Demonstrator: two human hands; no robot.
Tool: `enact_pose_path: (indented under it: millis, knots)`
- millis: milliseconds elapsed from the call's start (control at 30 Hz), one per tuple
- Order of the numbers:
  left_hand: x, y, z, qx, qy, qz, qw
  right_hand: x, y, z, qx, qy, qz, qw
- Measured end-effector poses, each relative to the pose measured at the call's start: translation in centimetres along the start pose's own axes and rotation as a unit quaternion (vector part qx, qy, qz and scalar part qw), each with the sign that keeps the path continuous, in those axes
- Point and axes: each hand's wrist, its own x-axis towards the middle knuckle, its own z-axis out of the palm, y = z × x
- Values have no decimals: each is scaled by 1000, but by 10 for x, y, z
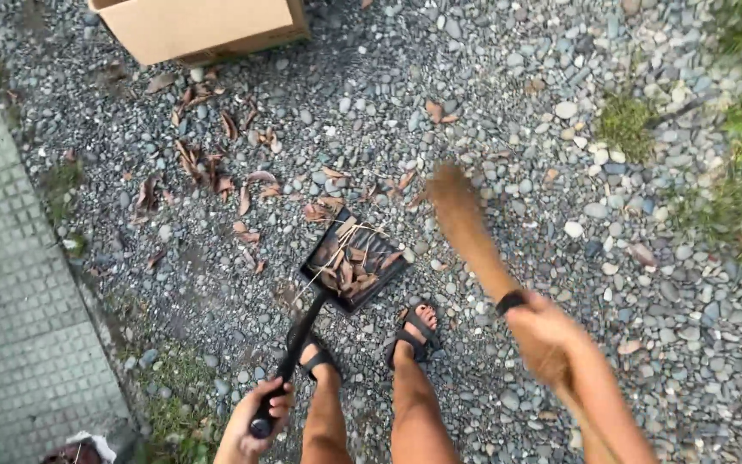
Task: Sweeping dry leaves into a dustpan and emptying them into a cardboard box.
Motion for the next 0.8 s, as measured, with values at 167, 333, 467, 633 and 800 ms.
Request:
enact_pose_path:
  millis: [167, 333, 467, 633, 800]
  knots:
    - [0, -11, -22, 2, 26, 38, 999, -93, -36, 43, -283, -68, -55, 955]
    - [-10, -15, -59, -72, -25, -12, 997, -42, -90, -17, -246, -24, -98, 964]
    - [-27, -20, -53, -110, -3, -7, 994, 24, -170, -8, -128, 2, -61, 990]
    - [-2, -26, -74, -157, -49, 5, 986, 17, -108, 70, -127, -19, -18, 992]
    - [3, -31, -70, -169, -13, 34, 985, -62, -76, 73, -254, -69, -15, 965]
